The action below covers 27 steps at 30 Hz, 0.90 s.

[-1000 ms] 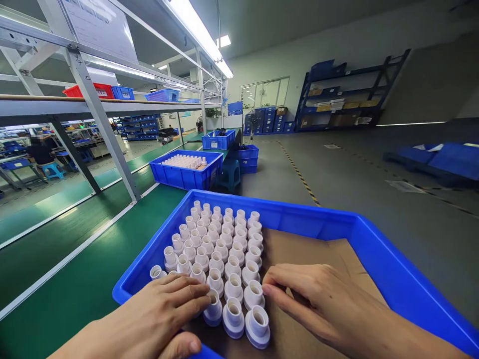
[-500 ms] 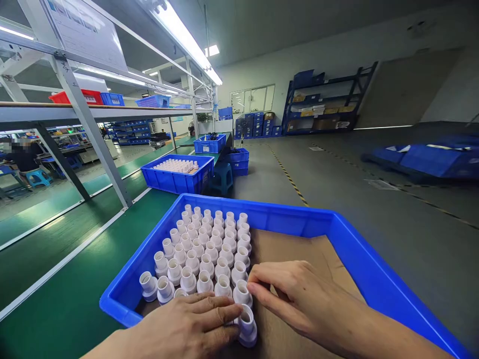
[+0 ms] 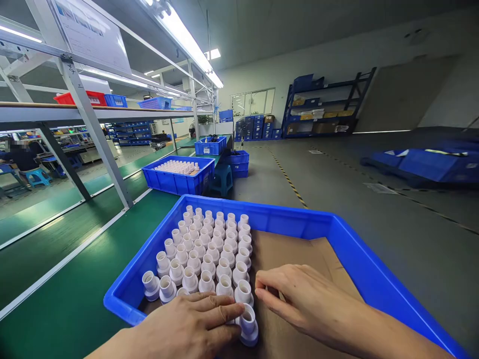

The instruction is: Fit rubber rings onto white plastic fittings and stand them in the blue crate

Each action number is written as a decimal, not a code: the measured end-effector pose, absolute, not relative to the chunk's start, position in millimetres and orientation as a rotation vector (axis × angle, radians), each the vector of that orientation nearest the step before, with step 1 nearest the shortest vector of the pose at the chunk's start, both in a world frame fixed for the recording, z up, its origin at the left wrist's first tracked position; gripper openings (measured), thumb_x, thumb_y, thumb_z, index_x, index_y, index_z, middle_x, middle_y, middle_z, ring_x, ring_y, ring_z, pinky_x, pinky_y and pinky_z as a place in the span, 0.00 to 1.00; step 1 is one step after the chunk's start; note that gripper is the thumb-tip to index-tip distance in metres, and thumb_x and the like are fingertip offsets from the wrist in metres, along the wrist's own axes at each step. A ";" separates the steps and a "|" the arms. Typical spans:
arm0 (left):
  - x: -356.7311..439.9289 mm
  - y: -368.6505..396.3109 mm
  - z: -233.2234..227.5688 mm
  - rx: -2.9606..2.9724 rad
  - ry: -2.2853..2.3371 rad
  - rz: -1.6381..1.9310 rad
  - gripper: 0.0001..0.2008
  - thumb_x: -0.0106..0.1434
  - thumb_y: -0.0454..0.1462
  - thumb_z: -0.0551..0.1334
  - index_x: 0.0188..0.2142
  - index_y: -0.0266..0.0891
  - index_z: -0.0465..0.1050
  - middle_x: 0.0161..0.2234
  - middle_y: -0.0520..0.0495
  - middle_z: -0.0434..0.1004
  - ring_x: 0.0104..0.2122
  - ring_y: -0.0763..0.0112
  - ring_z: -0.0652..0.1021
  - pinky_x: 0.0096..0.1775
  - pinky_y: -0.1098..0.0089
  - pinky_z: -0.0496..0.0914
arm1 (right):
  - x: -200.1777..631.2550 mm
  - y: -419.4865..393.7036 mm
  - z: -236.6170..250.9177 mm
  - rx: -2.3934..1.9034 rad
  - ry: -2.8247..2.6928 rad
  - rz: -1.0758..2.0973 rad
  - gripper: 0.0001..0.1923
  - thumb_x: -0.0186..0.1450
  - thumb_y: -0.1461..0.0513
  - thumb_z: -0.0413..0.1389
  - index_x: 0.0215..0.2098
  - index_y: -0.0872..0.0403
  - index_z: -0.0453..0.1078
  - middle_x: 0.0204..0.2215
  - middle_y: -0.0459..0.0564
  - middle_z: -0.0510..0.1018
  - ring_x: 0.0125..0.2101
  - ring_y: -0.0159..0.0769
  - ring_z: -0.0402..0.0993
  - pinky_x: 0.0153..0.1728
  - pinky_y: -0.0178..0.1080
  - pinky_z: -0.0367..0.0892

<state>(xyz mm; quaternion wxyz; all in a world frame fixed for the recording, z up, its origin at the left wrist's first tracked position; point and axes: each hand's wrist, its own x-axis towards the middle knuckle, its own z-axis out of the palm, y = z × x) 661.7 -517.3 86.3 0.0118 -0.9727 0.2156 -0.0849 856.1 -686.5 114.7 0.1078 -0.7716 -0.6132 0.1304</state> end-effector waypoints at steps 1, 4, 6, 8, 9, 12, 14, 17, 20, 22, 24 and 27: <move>661.5 -517.3 86.4 -3.030 0.677 -0.264 0.20 0.72 0.46 0.49 0.54 0.38 0.68 0.64 0.49 0.67 0.61 0.64 0.71 0.61 0.67 0.68 | 856.3 -687.7 113.8 -2.290 -1.817 0.387 0.19 0.71 0.54 0.43 0.26 0.51 0.64 0.27 0.49 0.78 0.29 0.40 0.74 0.29 0.39 0.56; 660.8 -517.2 87.1 -3.044 0.686 -0.253 0.23 0.71 0.49 0.49 0.54 0.38 0.68 0.64 0.49 0.67 0.61 0.63 0.71 0.60 0.66 0.69 | 856.9 -691.5 110.4 -2.337 -1.856 0.419 0.17 0.71 0.54 0.43 0.29 0.51 0.67 0.30 0.49 0.80 0.32 0.42 0.76 0.31 0.39 0.58; 659.9 -517.1 87.3 -3.076 0.674 -0.247 0.24 0.71 0.51 0.49 0.55 0.38 0.68 0.64 0.49 0.66 0.61 0.62 0.71 0.60 0.66 0.69 | 856.8 -693.3 108.8 -2.352 -1.875 0.457 0.16 0.71 0.54 0.44 0.31 0.50 0.68 0.32 0.48 0.80 0.34 0.43 0.76 0.32 0.40 0.58; 659.0 -516.9 87.2 -3.114 0.656 -0.237 0.24 0.71 0.51 0.49 0.56 0.39 0.67 0.65 0.50 0.65 0.62 0.62 0.70 0.61 0.66 0.68 | 856.4 -694.2 108.6 -2.352 -1.897 0.484 0.15 0.71 0.54 0.45 0.32 0.49 0.69 0.32 0.47 0.80 0.34 0.43 0.76 0.33 0.40 0.59; 658.6 -516.8 87.2 -3.128 0.654 -0.229 0.24 0.71 0.50 0.49 0.57 0.39 0.67 0.65 0.50 0.64 0.62 0.62 0.69 0.62 0.66 0.67 | 856.2 -694.6 108.8 -2.345 -1.911 0.488 0.15 0.71 0.54 0.45 0.32 0.49 0.69 0.31 0.47 0.80 0.34 0.42 0.76 0.32 0.39 0.59; 658.5 -516.2 87.4 -3.143 0.663 -0.199 0.25 0.71 0.50 0.49 0.59 0.40 0.65 0.66 0.50 0.63 0.63 0.62 0.68 0.62 0.65 0.67 | 857.0 -696.7 107.9 -2.319 -1.944 0.476 0.14 0.71 0.56 0.45 0.34 0.49 0.70 0.32 0.48 0.80 0.34 0.42 0.77 0.33 0.40 0.61; 659.0 -515.8 88.1 -3.135 0.664 -0.191 0.25 0.71 0.51 0.48 0.59 0.40 0.64 0.66 0.50 0.63 0.63 0.62 0.68 0.62 0.64 0.68 | 858.6 -699.3 105.1 -2.325 -1.958 0.492 0.15 0.71 0.56 0.45 0.34 0.49 0.71 0.32 0.49 0.80 0.35 0.43 0.77 0.33 0.41 0.61; 659.6 -515.7 90.0 -3.129 0.663 -0.191 0.25 0.71 0.51 0.48 0.59 0.40 0.64 0.66 0.51 0.63 0.63 0.62 0.69 0.61 0.64 0.69 | 860.4 -703.4 100.6 -2.352 -1.973 0.531 0.14 0.70 0.56 0.46 0.34 0.49 0.70 0.32 0.49 0.80 0.35 0.45 0.77 0.33 0.42 0.61; 659.1 -516.7 92.3 -3.126 0.647 -0.161 0.25 0.71 0.52 0.47 0.59 0.40 0.64 0.66 0.51 0.62 0.63 0.62 0.68 0.60 0.64 0.69 | 859.1 -703.8 102.2 -2.359 -1.988 0.559 0.13 0.69 0.57 0.46 0.34 0.49 0.70 0.33 0.49 0.80 0.35 0.46 0.76 0.33 0.43 0.61; 658.5 -517.2 92.9 -3.124 0.646 -0.140 0.26 0.71 0.52 0.46 0.58 0.40 0.65 0.66 0.50 0.63 0.63 0.61 0.68 0.60 0.64 0.69 | 858.4 -702.8 105.3 -2.388 -1.983 0.588 0.12 0.69 0.57 0.46 0.34 0.49 0.70 0.34 0.50 0.80 0.36 0.48 0.77 0.34 0.44 0.61; 658.7 -516.2 92.3 -3.133 0.658 -0.139 0.26 0.71 0.52 0.46 0.57 0.39 0.65 0.66 0.49 0.63 0.63 0.61 0.69 0.61 0.64 0.69 | 860.4 -704.1 104.3 -2.415 -1.971 0.605 0.12 0.68 0.57 0.47 0.35 0.49 0.71 0.35 0.51 0.81 0.37 0.49 0.77 0.35 0.45 0.62; 662.9 -511.7 91.1 -3.154 0.695 -0.118 0.26 0.71 0.52 0.45 0.56 0.38 0.66 0.66 0.49 0.62 0.63 0.60 0.68 0.62 0.63 0.68 | 869.4 -713.9 86.3 -2.362 -1.975 0.540 0.10 0.68 0.57 0.49 0.35 0.48 0.72 0.34 0.49 0.81 0.35 0.46 0.78 0.33 0.43 0.62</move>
